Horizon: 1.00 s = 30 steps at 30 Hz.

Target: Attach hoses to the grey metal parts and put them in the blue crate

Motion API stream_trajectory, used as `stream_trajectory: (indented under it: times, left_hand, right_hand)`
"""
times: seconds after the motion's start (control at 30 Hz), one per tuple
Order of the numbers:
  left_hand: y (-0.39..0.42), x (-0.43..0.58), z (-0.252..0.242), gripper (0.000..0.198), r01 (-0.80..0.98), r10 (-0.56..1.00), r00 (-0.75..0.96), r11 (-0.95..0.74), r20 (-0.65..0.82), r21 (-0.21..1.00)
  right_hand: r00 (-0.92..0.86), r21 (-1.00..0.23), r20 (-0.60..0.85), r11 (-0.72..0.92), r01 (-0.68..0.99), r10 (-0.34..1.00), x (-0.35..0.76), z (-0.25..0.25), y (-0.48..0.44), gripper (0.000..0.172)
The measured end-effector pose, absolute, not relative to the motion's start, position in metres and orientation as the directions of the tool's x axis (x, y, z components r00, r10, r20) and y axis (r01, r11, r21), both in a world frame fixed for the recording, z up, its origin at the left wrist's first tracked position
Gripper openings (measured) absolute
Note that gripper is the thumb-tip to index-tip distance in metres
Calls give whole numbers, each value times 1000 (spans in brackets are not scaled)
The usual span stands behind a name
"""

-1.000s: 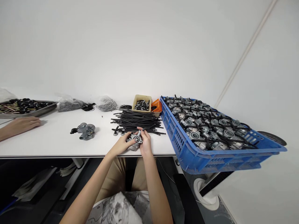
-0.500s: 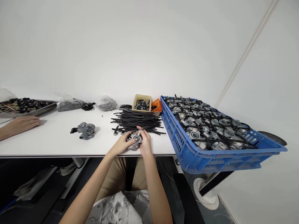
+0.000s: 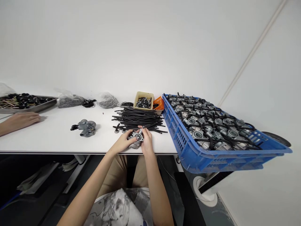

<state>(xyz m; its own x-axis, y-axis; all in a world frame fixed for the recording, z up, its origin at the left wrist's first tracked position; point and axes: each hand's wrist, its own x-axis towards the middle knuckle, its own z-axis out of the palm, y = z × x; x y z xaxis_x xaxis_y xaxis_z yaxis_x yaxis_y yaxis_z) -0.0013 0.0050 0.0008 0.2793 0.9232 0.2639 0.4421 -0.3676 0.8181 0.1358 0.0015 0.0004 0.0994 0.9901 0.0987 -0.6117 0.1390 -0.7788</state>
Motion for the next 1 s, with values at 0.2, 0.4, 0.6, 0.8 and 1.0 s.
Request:
stream_trajectory:
  times: [0.2,0.4,0.6,0.8,1.0]
  left_hand:
    - [6,-2,-1,61,450,928,273,-358,256,818]
    - [7,-1,-2,63,448,933,260,-344,248,825]
    - [5,-1,-1,59,422,920,281,-373,272,826]
    - [7,-2,-2,60,430,923,274,-369,271,824]
    - [6,-2,-1,62,435,927,270,-358,259,826]
  right_hand:
    - [104,-776,99,142,-614,990,135,0,2,28]
    - [97,-757,107,144,-638,990,135,-2,4,30]
    - [119,-739,76,136,-659,990,134,-1,4,29]
    - [125,-741,88,148,-655,988,133,-1,3,26]
    - [122,-738,90,149,-659,988,133,-1,4,25]
